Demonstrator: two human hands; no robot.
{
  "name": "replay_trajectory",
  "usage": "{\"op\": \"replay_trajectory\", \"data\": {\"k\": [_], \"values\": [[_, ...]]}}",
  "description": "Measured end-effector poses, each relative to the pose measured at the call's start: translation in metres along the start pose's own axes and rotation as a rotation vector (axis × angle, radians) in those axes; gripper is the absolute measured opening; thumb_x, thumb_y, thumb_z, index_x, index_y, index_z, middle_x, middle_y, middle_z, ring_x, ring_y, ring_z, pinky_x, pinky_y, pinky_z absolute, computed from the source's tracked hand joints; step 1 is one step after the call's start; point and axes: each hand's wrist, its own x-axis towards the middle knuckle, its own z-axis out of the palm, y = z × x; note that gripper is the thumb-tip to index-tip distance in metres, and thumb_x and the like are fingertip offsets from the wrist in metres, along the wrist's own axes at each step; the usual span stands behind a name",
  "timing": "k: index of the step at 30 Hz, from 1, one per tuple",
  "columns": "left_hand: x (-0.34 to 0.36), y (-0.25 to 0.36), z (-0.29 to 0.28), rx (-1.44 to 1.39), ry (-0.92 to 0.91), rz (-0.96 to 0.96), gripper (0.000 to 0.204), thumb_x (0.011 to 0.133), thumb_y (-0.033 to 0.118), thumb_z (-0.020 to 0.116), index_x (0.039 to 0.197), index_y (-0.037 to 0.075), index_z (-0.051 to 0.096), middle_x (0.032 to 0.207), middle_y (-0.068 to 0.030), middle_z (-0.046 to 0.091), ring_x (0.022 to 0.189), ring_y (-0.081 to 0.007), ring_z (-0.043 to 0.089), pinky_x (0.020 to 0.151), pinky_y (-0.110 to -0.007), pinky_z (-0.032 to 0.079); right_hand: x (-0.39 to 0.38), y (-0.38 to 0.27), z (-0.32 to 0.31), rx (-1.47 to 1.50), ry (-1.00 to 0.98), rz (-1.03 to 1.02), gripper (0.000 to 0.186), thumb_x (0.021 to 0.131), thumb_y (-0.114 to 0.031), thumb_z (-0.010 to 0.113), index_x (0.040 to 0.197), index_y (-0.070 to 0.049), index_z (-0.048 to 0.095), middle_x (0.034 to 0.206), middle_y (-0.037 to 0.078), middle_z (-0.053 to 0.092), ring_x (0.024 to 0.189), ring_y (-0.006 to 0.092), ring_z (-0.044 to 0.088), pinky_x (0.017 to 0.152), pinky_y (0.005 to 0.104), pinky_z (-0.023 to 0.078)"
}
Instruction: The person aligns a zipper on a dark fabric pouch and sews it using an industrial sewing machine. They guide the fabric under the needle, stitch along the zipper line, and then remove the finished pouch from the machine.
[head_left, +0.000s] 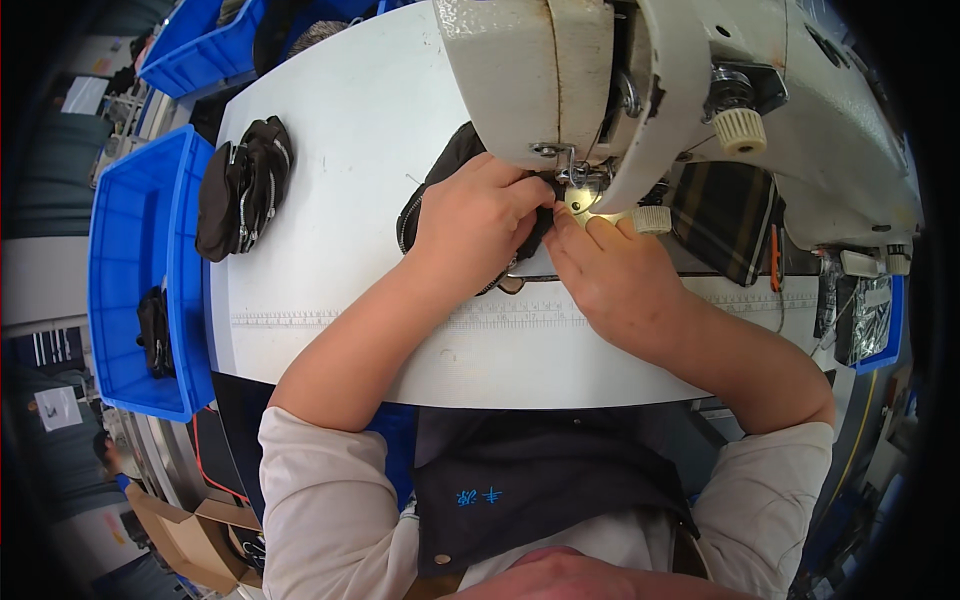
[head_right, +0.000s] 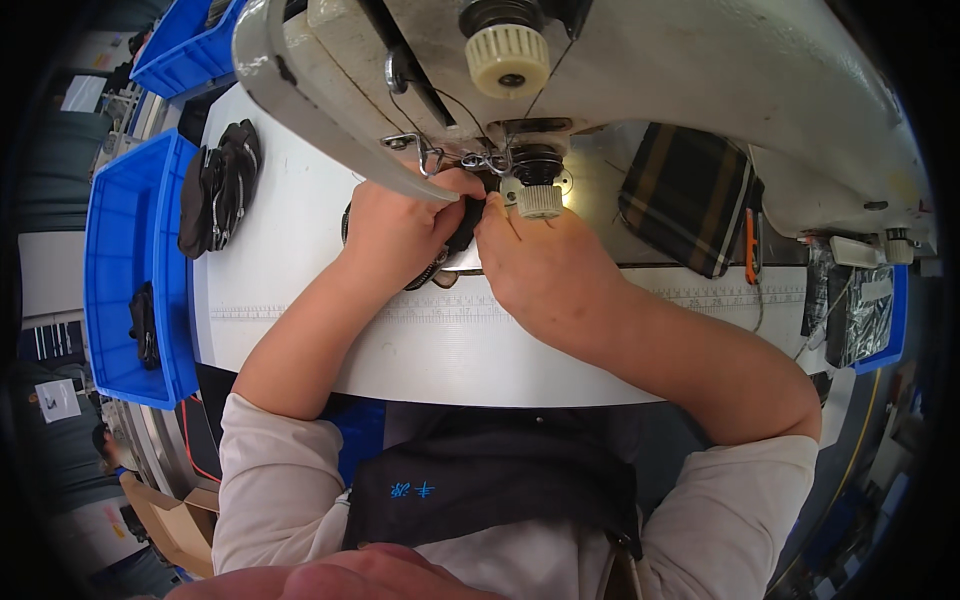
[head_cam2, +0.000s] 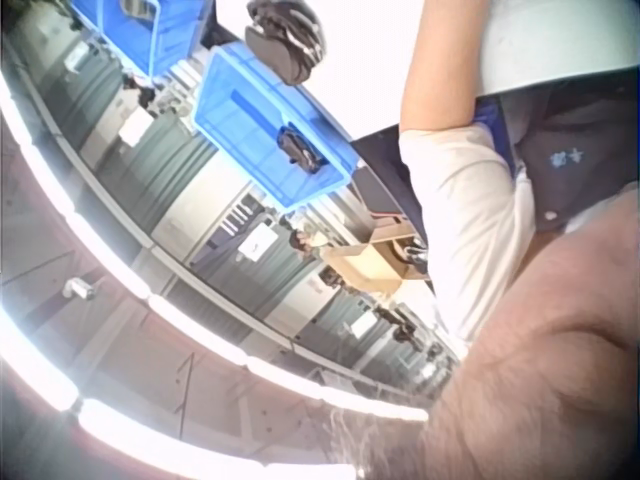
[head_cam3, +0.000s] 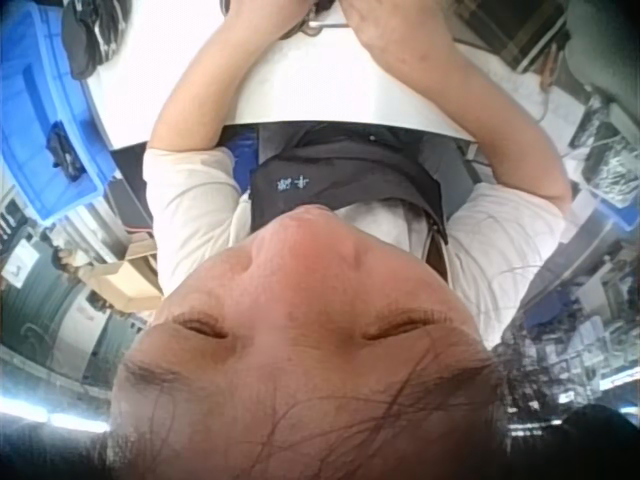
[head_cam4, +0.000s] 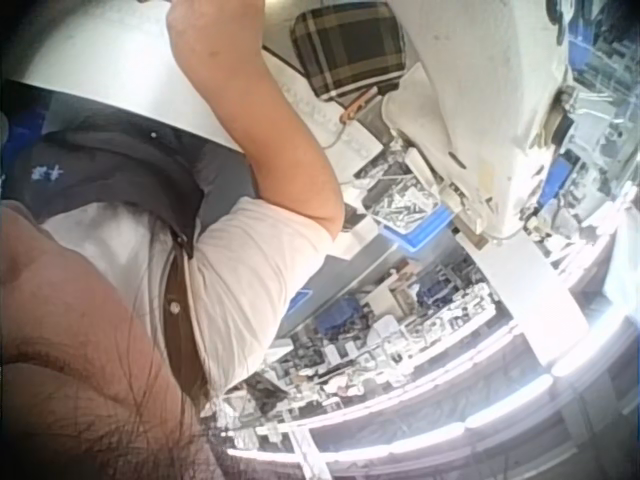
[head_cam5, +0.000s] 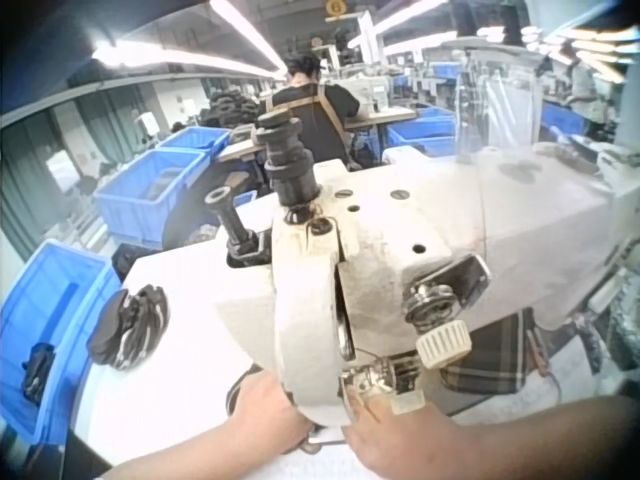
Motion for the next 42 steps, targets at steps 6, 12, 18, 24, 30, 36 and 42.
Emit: {"op": "replay_trajectory", "data": {"k": [6, 12, 18, 24, 30, 36, 42], "values": [[-0.005, 0.003, -0.002, 0.154, -0.017, 0.064, 0.03, 0.077, 0.007, 0.074, 0.104, 0.019, 0.075, 0.094, 0.0027, 0.064, 0.088, -0.0183, 0.067, 0.062, -0.033, 0.057, -0.001, -0.001, 0.003, 0.02, 0.015, 0.026, 0.033, 0.082, -0.008, 0.071, 0.111, 0.008, 0.072, 0.107, 0.019, 0.07, 0.081, 0.0193, 0.069, 0.064, 0.0321, 0.054], [-0.006, 0.014, -0.004, 0.191, -0.03, 0.032, 0.031, 0.076, 0.008, 0.075, 0.106, 0.016, 0.075, 0.098, 0.002, 0.062, 0.092, -0.0194, 0.066, 0.063, -0.033, 0.057, -0.001, -0.001, 0.0, 0.031, -0.014, 0.038, 0.033, 0.084, -0.01, 0.07, 0.112, 0.008, 0.071, 0.105, 0.018, 0.069, 0.076, 0.0187, 0.07, 0.064, 0.0324, 0.054], [-0.007, 0.012, -0.005, 0.15, -0.024, 0.057, 0.032, 0.077, 0.007, 0.073, 0.108, 0.014, 0.074, 0.096, 0.001, 0.061, 0.09, -0.0193, 0.064, 0.064, -0.032, 0.057, -0.001, 0.0, 0.001, 0.021, -0.039, 0.041, 0.033, 0.085, -0.012, 0.069, 0.113, 0.006, 0.071, 0.11, 0.017, 0.068, 0.078, 0.0183, 0.07, 0.065, 0.0328, 0.055], [-0.009, 0.019, -0.009, 0.176, -0.075, 0.047, 0.034, 0.078, 0.007, 0.072, 0.112, 0.011, 0.075, 0.096, 0.0004, 0.06, 0.09, -0.0194, 0.063, 0.064, -0.031, 0.057, -0.003, 0.001, 0.001, -0.007, -0.023, 0.027, 0.034, 0.084, -0.013, 0.07, 0.113, 0.003, 0.072, 0.11, 0.014, 0.066, 0.086, 0.019, 0.07, 0.067, 0.0327, 0.056], [-0.007, 0.019, -0.007, 0.219, -0.043, 0.086, 0.03, 0.081, 0.011, 0.069, 0.111, 0.008, 0.075, 0.096, -0.0007, 0.06, 0.09, -0.0194, 0.061, 0.064, -0.03, 0.056, -0.002, 0.001, -0.003, -0.005, -0.065, 0.037, 0.034, 0.083, -0.013, 0.07, 0.113, 0.002, 0.072, 0.114, 0.013, 0.066, 0.093, 0.0198, 0.07, 0.071, 0.0335, 0.056], [-0.009, 0.021, -0.007, 0.174, -0.021, 0.071, 0.029, 0.083, 0.01, 0.068, 0.11, 0.007, 0.075, 0.096, -0.0014, 0.06, 0.091, -0.0201, 0.06, 0.065, -0.03, 0.056, -0.002, 0.002, -0.003, 0.02, -0.04, 0.051, 0.032, 0.084, -0.01, 0.069, 0.114, 0.002, 0.072, 0.113, 0.012, 0.066, 0.098, 0.0219, 0.07, 0.076, 0.0367, 0.058], [-0.008, 0.021, -0.004, 0.163, 0.0, 0.042, 0.032, 0.082, 0.013, 0.072, 0.113, 0.006, 0.076, 0.097, -0.0025, 0.059, 0.09, -0.0206, 0.06, 0.066, -0.03, 0.056, -0.002, 0.004, -0.003, 0.033, -0.021, 0.094, 0.028, 0.086, -0.008, 0.069, 0.111, 0.003, 0.072, 0.114, 0.012, 0.066, 0.094, 0.0248, 0.07, 0.075, 0.0379, 0.058]]}}
